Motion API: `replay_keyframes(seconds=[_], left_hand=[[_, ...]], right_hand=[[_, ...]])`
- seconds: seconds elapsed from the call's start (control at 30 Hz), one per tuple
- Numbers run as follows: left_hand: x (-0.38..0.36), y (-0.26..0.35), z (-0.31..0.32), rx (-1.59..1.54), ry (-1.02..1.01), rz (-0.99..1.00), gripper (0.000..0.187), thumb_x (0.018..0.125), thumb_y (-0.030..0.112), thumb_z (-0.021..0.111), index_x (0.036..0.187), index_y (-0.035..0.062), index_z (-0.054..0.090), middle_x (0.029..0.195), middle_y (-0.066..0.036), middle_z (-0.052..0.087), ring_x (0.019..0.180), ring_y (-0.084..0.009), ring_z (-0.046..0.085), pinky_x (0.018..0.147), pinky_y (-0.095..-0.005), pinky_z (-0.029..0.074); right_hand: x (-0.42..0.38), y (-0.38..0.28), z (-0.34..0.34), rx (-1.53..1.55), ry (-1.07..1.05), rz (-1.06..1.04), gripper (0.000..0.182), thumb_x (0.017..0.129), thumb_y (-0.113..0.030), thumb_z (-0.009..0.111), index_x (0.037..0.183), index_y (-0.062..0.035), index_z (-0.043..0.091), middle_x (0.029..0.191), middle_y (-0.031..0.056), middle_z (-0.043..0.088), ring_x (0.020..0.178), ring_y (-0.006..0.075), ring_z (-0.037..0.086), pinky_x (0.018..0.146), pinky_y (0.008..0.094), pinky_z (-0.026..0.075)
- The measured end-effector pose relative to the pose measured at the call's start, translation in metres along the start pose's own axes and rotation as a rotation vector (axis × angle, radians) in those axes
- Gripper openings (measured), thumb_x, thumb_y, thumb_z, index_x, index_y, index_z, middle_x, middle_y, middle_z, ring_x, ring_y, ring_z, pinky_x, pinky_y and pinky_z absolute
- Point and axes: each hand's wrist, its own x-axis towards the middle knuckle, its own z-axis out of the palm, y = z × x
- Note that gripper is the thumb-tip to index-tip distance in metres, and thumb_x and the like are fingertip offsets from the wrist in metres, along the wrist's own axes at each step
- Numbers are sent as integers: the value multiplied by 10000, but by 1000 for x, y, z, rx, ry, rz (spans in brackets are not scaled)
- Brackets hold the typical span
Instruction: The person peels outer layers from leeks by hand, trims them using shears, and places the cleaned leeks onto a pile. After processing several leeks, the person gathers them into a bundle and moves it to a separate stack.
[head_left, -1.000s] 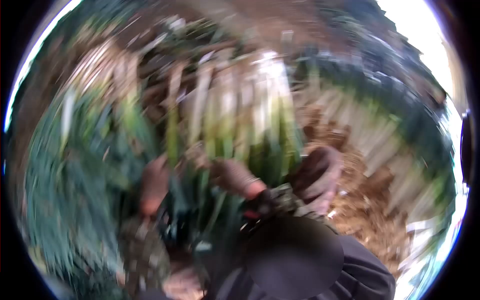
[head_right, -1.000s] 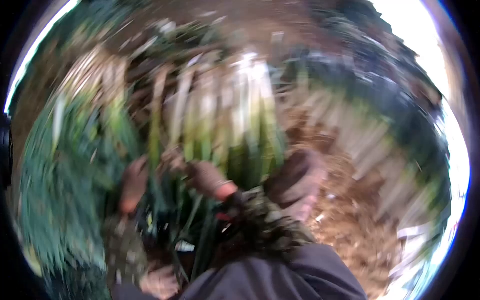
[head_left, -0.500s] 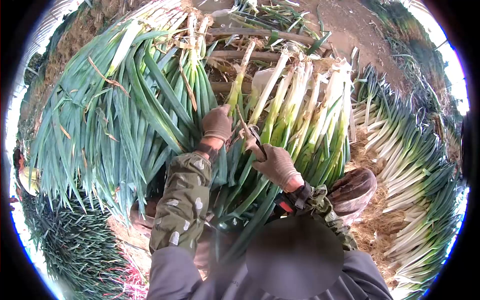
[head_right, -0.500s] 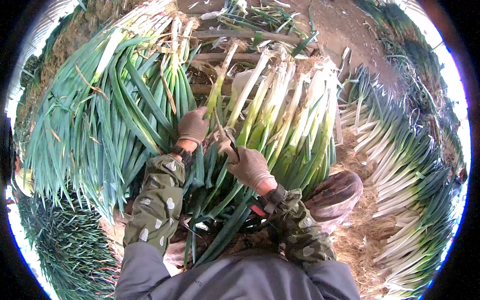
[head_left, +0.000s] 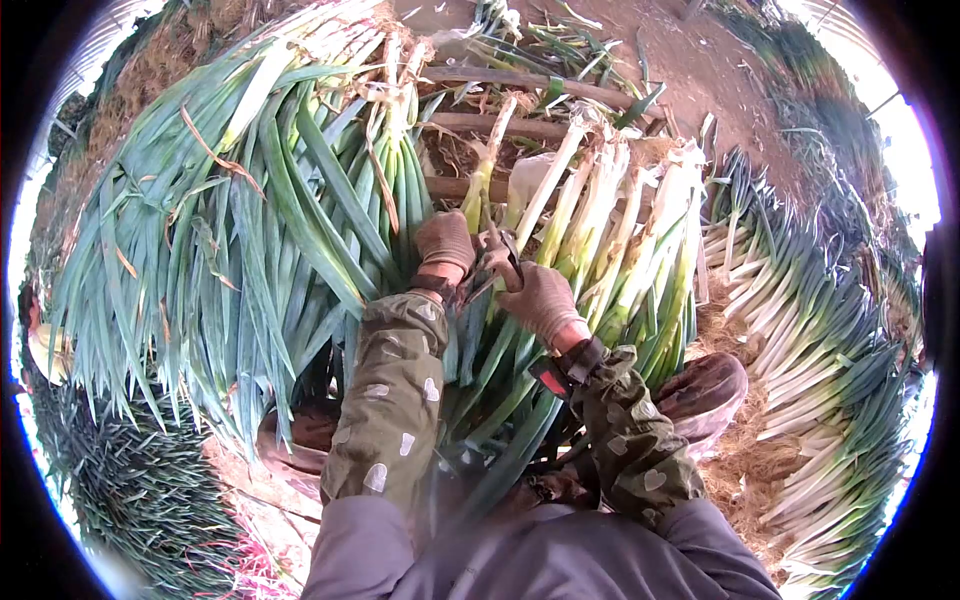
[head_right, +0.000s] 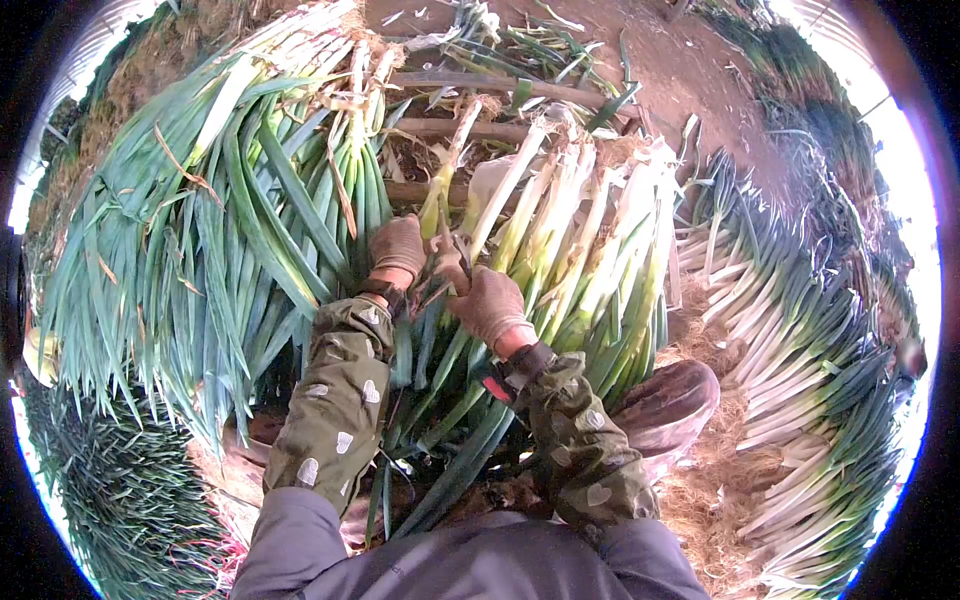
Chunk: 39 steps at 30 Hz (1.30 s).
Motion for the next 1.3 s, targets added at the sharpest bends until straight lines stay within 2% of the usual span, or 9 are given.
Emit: replay_keyframes(seconds=[0.27,0.37,0.53,0.63,0.77,0.97,1.1,1.23,1.3], left_hand=[[12,-3,9,16,-74,-42,374,786,312,807,1051,63,721,1018,-189,741,987,-337,729,831,-438,586],[10,-1,1,-7,-109,-48,428,750,364,838,1032,63,725,1018,-180,743,989,-335,728,829,-443,582],[8,-3,2,-39,-125,-55,497,730,457,814,1055,91,728,1019,-171,745,986,-343,725,838,-453,572],[6,-3,3,-22,-149,-54,506,742,496,783,1070,114,732,1027,-157,747,990,-339,723,841,-453,569],[2,-2,1,-21,-184,-60,519,744,516,782,1065,111,735,1048,-151,744,997,-332,720,844,-466,562],[-5,-7,4,-57,-181,-63,542,734,560,773,1037,112,747,1069,-157,735,1007,-341,712,839,-470,552],[-3,-9,3,-82,-204,-36,627,700,602,763,1035,72,738,1032,-190,731,968,-373,711,827,-473,557],[-6,-13,0,-96,-227,-6,697,681,634,753,1057,47,731,1042,-212,724,971,-382,706,835,-476,555],[-3,-17,-1,-117,-247,4,701,682,634,763,1064,48,732,1051,-214,722,978,-385,704,840,-479,553]], right_hand=[[30,-6,-6,-12,34,-53,434,745,-396,730,887,13,708,859,253,693,872,430,677,796,490,526],[43,-11,-12,-2,8,45,358,773,-367,729,938,-49,743,875,257,700,879,437,685,798,506,538],[69,-7,-21,62,-5,83,515,834,-441,675,924,62,728,870,288,692,872,441,691,806,476,542],[83,-6,-19,-32,99,57,525,760,-441,732,893,67,724,826,270,691,864,420,694,811,467,537],[79,-24,-37,-134,-42,-30,527,891,-473,627,1004,33,725,949,282,700,929,429,688,839,477,535],[108,-17,-39,-35,45,-37,511,856,-455,637,1067,4,719,978,265,708,950,407,698,854,455,539],[137,-16,-44,-83,24,96,486,831,-428,682,1065,-5,729,974,261,711,964,398,696,836,439,543],[158,-8,-47,27,151,-30,536,814,-438,720,1079,29,719,969,234,716,950,370,705,832,423,546],[144,-12,-54,-39,42,-7,499,826,-455,710,1125,-55,723,970,230,708,946,369,698,856,424,542]])
